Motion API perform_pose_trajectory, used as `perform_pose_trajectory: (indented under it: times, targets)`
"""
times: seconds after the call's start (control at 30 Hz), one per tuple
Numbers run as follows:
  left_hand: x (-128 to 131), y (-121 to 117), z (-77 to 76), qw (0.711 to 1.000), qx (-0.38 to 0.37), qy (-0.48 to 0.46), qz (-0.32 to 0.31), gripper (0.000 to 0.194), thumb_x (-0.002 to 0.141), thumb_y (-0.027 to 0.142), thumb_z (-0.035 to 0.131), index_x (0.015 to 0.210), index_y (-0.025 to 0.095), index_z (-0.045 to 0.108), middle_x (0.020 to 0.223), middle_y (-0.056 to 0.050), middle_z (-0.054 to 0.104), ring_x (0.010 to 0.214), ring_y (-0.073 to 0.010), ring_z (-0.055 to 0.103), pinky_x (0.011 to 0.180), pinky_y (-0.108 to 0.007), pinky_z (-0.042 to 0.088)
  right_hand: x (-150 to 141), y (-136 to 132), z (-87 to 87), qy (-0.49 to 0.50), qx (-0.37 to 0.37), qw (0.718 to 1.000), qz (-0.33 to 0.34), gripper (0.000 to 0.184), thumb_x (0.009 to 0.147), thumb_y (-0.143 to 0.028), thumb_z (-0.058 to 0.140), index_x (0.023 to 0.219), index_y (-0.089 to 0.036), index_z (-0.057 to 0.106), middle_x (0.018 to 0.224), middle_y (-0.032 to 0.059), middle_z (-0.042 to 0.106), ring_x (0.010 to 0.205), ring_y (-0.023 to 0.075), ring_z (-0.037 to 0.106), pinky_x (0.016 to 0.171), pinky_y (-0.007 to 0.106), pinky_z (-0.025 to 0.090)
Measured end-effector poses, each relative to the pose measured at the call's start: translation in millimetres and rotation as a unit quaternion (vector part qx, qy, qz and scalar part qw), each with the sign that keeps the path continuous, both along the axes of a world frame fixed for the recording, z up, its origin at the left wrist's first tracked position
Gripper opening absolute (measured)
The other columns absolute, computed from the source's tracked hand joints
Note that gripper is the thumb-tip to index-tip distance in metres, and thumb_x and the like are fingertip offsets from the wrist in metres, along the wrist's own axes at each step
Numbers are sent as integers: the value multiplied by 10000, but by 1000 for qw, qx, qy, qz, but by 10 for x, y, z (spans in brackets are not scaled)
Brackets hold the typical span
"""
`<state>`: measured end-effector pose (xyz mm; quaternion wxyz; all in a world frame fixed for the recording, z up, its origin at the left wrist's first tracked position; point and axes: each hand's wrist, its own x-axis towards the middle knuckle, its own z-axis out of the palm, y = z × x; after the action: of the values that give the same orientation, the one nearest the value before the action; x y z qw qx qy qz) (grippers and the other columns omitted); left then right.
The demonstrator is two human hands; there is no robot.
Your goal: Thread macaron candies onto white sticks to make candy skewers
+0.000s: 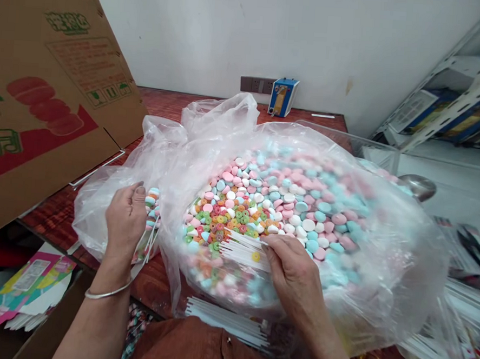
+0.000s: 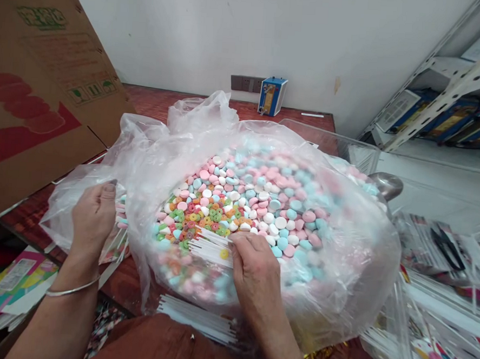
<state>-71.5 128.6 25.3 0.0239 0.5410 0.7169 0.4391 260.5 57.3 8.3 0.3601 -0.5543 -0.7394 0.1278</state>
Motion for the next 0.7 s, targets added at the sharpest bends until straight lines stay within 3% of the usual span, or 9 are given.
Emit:
perform_pose_trajectory:
  times: [0.13, 0.2, 0.27, 0.37, 0.43, 0.5, 0.57, 0.63, 0.7]
  targets:
    - [421, -373, 333, 992, 123, 38, -14, 281, 996, 323, 459, 1146, 240, 682, 1183, -47, 671, 1175, -271, 598, 1030, -439, 430, -33, 18, 138, 69, -18, 997, 2, 258, 999, -249, 498, 1123, -218, 722, 1138, 74, 753, 1076, 234, 681, 914, 385, 531]
    - [713, -584, 422, 985, 162, -6, -55, 253, 983, 296, 489, 1097, 254, 710, 1057, -27, 701, 1022, -234, 652, 947, -401, 483, -61, -7, 266, 161, -9, 987, -7, 241, 997, -281, 530, 1122, -226, 729, 1118, 64, 760, 1032, 219, 698, 894, 371, 540]
    - [1033, -770, 432, 973, 162, -48, -156, 227, 960, 236, 523, 1041, 249, 734, 951, -39, 721, 916, -212, 667, 890, -375, 509, -69, -50, 419, 281, 14, 959, -34, 226, 997, -314, 552, 1110, -229, 728, 1020, 47, 773, 869, 180, 712, 781, 327, 556]
    - [1506, -926, 344, 927, 91, -45, -362, 274, 923, 151, 568, 1124, 251, 724, 1031, -78, 739, 975, -220, 678, 879, -357, 531, 10, -106, 625, 460, 41, 884, -67, 230, 993, -362, 564, 1104, -219, 705, 766, 3, 723, 605, 125, 631, 545, 251, 484]
    - [1757, -922, 240, 898, 48, -3, -437, 334, 919, 149, 577, 1220, 246, 685, 1163, -111, 714, 1106, -250, 651, 959, -398, 512, 123, -147, 703, 552, 7, 831, -66, 227, 970, -386, 595, 1064, -206, 698, 631, -37, 626, 499, 96, 551, 451, 209, 408]
    - [1906, -849, 104, 890, 27, 51, -452, 345, 928, 171, 567, 1254, 233, 660, 1242, -131, 681, 1209, -285, 595, 1062, -482, 438, 243, -234, 714, 609, -74, 788, -61, 242, 925, -409, 651, 1024, -193, 698, 577, -65, 542, 432, 70, 481, 393, 178, 340]
    - [1939, -741, -52, 892, 15, 103, -439, 291, 946, 187, 540, 1205, 206, 670, 1206, -141, 683, 1178, -295, 590, 1063, -530, 412, 312, -409, 659, 639, -175, 747, -62, 286, 880, -430, 701, 1021, -181, 697, 578, -76, 502, 402, 51, 434, 365, 161, 279]
    - [1883, -633, -195, 884, 20, 136, -446, 220, 962, 193, 519, 1096, 181, 692, 1089, -130, 703, 1064, -274, 609, 983, -498, 457, 282, -672, 549, 654, -266, 706, -58, 326, 875, -454, 705, 1043, -175, 688, 594, -70, 509, 406, 46, 427, 374, 157, 260]
    - [1790, -551, -292, 866, 37, 144, -477, 190, 970, 190, 512, 1017, 169, 695, 1008, -107, 707, 981, -241, 609, 920, -437, 479, 151, -971, 408, 649, -328, 686, -23, 340, 918, -488, 646, 1038, -172, 677, 595, -48, 552, 431, 54, 452, 422, 170, 298]
